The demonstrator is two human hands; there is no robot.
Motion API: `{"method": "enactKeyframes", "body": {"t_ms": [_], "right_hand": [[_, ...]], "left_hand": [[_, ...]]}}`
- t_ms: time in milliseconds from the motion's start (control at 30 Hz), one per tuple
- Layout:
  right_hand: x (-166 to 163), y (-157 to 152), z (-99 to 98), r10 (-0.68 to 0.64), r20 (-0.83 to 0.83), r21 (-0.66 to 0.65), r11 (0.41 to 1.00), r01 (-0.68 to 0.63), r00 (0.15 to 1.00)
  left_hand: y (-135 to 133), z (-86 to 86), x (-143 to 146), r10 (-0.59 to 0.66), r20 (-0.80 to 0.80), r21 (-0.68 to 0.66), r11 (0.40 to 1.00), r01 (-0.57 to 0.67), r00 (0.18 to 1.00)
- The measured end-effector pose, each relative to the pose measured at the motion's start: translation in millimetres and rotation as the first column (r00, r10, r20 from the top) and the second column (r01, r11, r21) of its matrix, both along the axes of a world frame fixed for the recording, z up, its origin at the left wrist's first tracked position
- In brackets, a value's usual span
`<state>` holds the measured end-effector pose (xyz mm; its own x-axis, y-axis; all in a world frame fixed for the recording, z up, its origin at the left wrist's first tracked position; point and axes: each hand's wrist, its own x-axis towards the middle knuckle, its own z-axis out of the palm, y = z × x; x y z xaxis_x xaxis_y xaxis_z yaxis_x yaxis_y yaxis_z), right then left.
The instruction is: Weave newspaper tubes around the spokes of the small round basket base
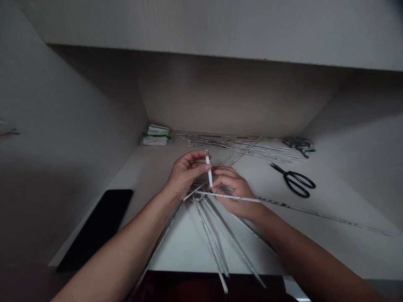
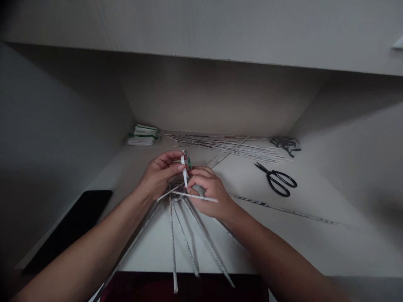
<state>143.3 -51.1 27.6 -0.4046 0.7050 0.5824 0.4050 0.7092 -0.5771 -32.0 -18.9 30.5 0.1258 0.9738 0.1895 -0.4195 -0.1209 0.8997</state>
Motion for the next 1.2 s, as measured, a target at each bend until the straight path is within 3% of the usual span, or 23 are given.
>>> {"method": "enactKeyframes", "body": {"t_ms": [267, 567, 633, 733, 833, 900, 967, 1033, 1200], "right_hand": [[5, 3, 1.1, 0.053, 0.190, 0.136, 0.987, -0.080, 0.980], [12, 4, 10.1, 0.082, 0.276, 0.094, 0.989, -0.112, 0.958], [27, 7, 16.4, 0.060, 0.342, 0.056, 0.995, -0.084, 0.938], [69, 12, 23.6, -0.074, 0.431, -0.014, 0.996, 0.089, 0.899], [127, 15, 22.8, -0.257, 0.571, -0.102, 0.920, 0.378, 0.780], [166, 16, 18.4, -0.415, 0.669, -0.023, 0.818, 0.575, 0.617], [197, 14, 13.6, -0.484, 0.738, 0.038, 0.726, 0.687, 0.470], [215, 11, 10.9, -0.468, 0.774, -0.003, 0.671, 0.741, 0.427], [217, 6, 17.1, -0.428, 0.755, -0.148, 0.626, 0.765, 0.496]], "left_hand": [[0, 1.7, -3, -0.026, -0.019, 0.019, 0.999, 0.026, 0.999], [1, -0.1, -4, -0.002, -0.104, 0.095, 0.995, 0.012, 0.995], [2, 0.6, -5, 0.015, -0.110, 0.096, 0.995, -0.004, 0.994], [3, 1.5, -6, 0.023, -0.109, 0.106, 0.994, -0.012, 0.994], [4, 2.3, -7, 0.001, -0.094, 0.126, 0.992, 0.010, 0.996], [3, 3.1, -8, -0.019, -0.085, 0.131, 0.991, 0.031, 0.996], [2, 4.3, -8, -0.033, -0.081, 0.128, 0.991, 0.043, 0.996], [1, 5.4, -8, -0.045, -0.077, 0.122, 0.991, 0.054, 0.996], [0, 6.0, -8, -0.096, -0.067, 0.114, 0.988, 0.103, 0.993]]}}
